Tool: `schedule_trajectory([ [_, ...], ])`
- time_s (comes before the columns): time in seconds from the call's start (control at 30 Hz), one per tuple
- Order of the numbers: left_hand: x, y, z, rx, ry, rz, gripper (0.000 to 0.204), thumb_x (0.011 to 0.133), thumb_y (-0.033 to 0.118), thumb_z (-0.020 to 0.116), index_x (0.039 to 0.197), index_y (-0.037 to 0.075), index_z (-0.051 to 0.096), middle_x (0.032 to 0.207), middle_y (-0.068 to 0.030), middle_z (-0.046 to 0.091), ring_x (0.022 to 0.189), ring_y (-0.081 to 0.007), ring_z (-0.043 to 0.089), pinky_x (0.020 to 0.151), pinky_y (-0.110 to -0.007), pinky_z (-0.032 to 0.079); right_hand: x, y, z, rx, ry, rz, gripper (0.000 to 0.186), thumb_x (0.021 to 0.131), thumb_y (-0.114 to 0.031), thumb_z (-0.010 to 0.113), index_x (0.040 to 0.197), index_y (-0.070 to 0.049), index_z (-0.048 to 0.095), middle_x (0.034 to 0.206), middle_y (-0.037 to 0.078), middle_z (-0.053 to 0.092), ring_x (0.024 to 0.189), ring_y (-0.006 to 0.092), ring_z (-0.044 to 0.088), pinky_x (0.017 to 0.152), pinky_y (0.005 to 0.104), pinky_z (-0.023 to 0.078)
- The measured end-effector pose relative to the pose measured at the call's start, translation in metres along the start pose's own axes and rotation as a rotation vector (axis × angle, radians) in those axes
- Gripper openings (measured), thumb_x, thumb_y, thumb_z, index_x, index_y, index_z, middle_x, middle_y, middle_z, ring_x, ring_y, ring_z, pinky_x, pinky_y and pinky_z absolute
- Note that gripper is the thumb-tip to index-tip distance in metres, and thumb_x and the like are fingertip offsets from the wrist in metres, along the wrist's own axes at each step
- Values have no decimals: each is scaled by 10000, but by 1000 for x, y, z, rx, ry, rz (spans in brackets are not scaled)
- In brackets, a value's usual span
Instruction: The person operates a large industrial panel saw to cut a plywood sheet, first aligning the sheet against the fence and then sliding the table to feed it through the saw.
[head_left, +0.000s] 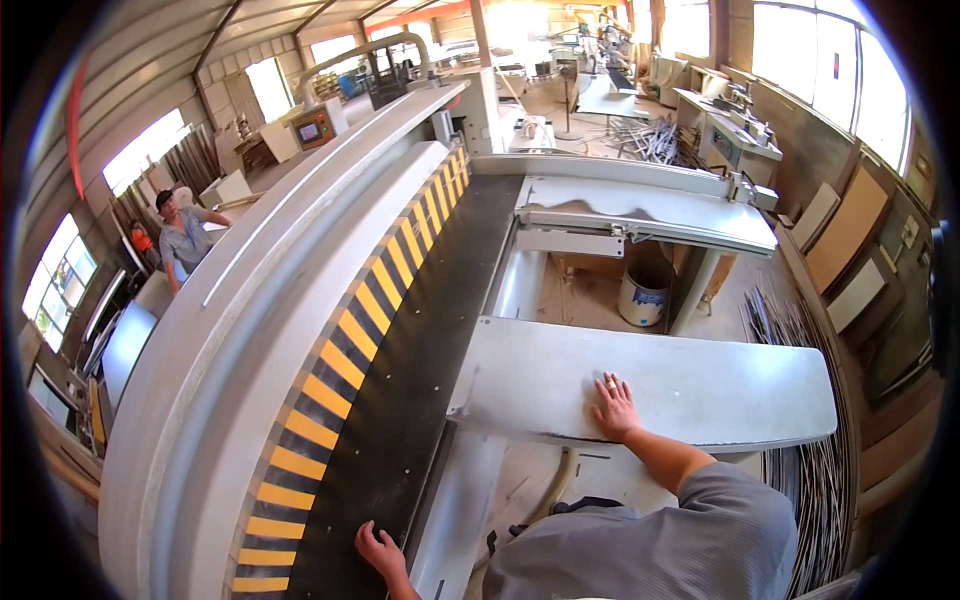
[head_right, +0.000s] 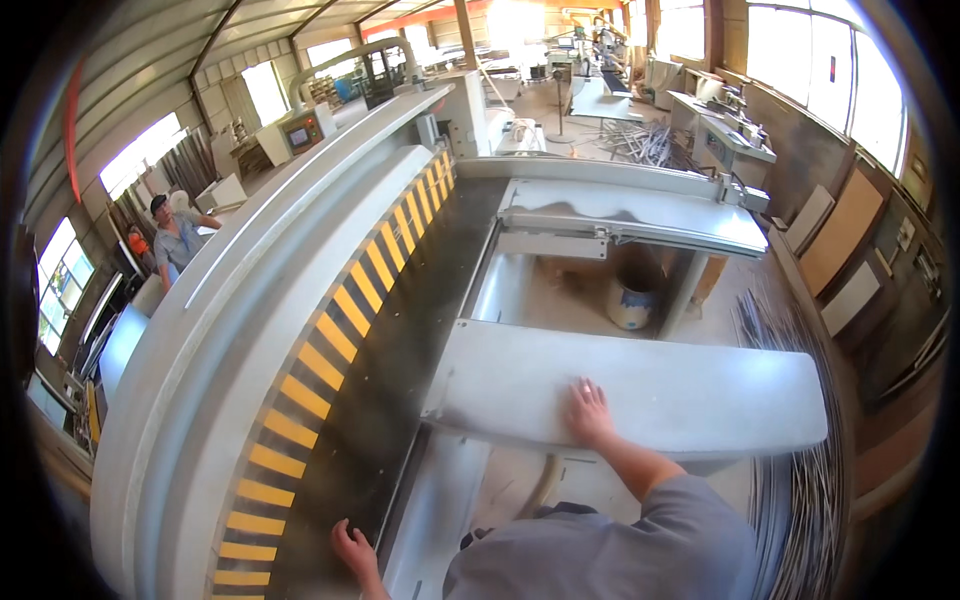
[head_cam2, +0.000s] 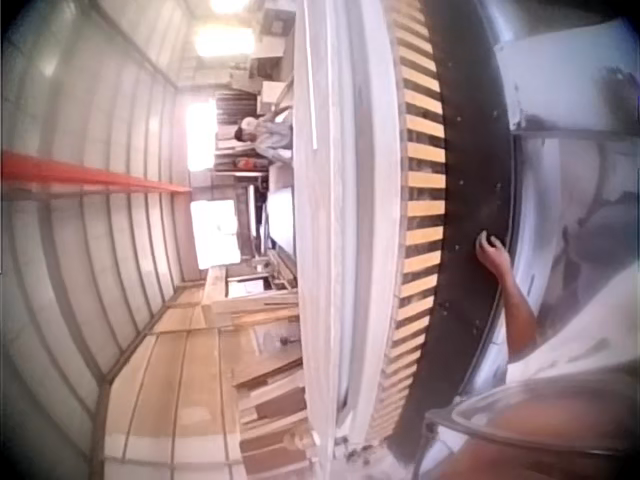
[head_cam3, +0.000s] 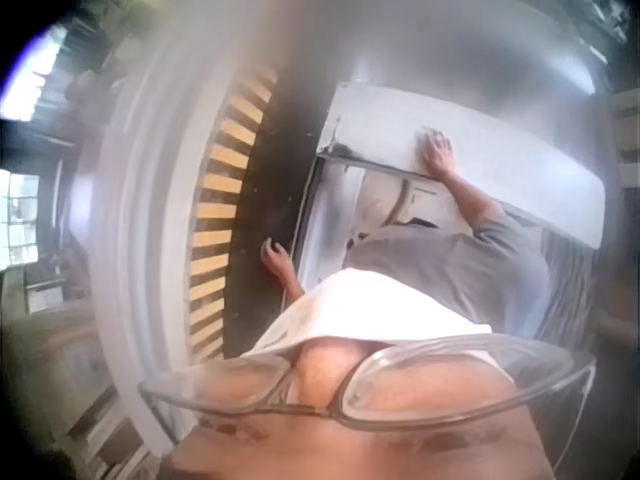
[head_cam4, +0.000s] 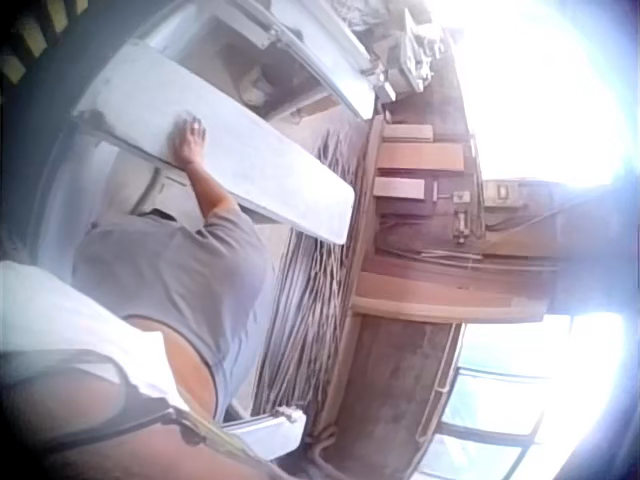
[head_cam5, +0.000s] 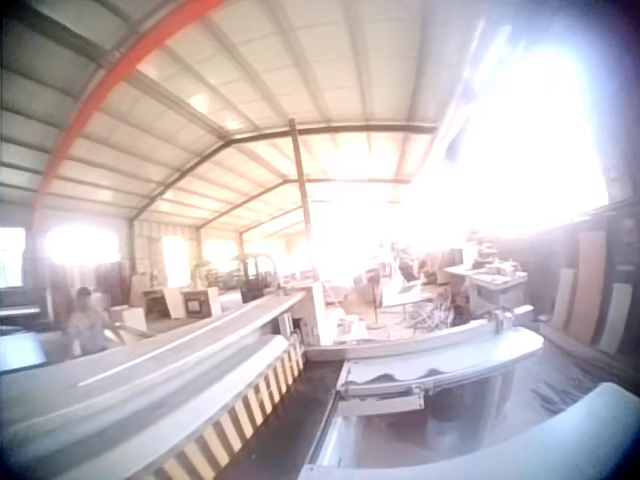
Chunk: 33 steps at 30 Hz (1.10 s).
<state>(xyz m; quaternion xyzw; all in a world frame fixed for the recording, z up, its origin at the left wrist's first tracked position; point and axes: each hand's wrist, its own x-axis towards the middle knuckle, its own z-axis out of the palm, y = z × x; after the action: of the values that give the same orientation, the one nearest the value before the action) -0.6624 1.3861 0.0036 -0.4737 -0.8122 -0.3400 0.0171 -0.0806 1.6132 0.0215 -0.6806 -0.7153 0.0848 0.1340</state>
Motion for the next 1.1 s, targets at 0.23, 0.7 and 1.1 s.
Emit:
schedule_trajectory([
  [0.23,29,7,11,65,30,105,327,885,22,686,1205,53,633,1299,-163,613,1250,-367,543,1096,-502,420,1,-4,-4,15,-19,-11,712,989,-355,543,1603,-73,322,1695,200,225,1594,345,140,1297,471,94],
  [0.7,63,18,10,104,-26,71,312,921,94,680,1229,56,641,1344,-134,599,1295,-347,518,1130,-479,410,3,-16,-10,42,-52,-4,710,970,-327,564,1590,-59,346,1688,219,240,1582,375,167,1291,486,107],
  [1.1,77,11,19,106,-14,131,313,912,91,686,1220,51,646,1320,-134,611,1262,-353,538,1108,-481,422,-2,-8,-5,31,-26,-37,701,970,-326,560,1581,-50,356,1684,220,247,1579,373,178,1296,479,108],
])
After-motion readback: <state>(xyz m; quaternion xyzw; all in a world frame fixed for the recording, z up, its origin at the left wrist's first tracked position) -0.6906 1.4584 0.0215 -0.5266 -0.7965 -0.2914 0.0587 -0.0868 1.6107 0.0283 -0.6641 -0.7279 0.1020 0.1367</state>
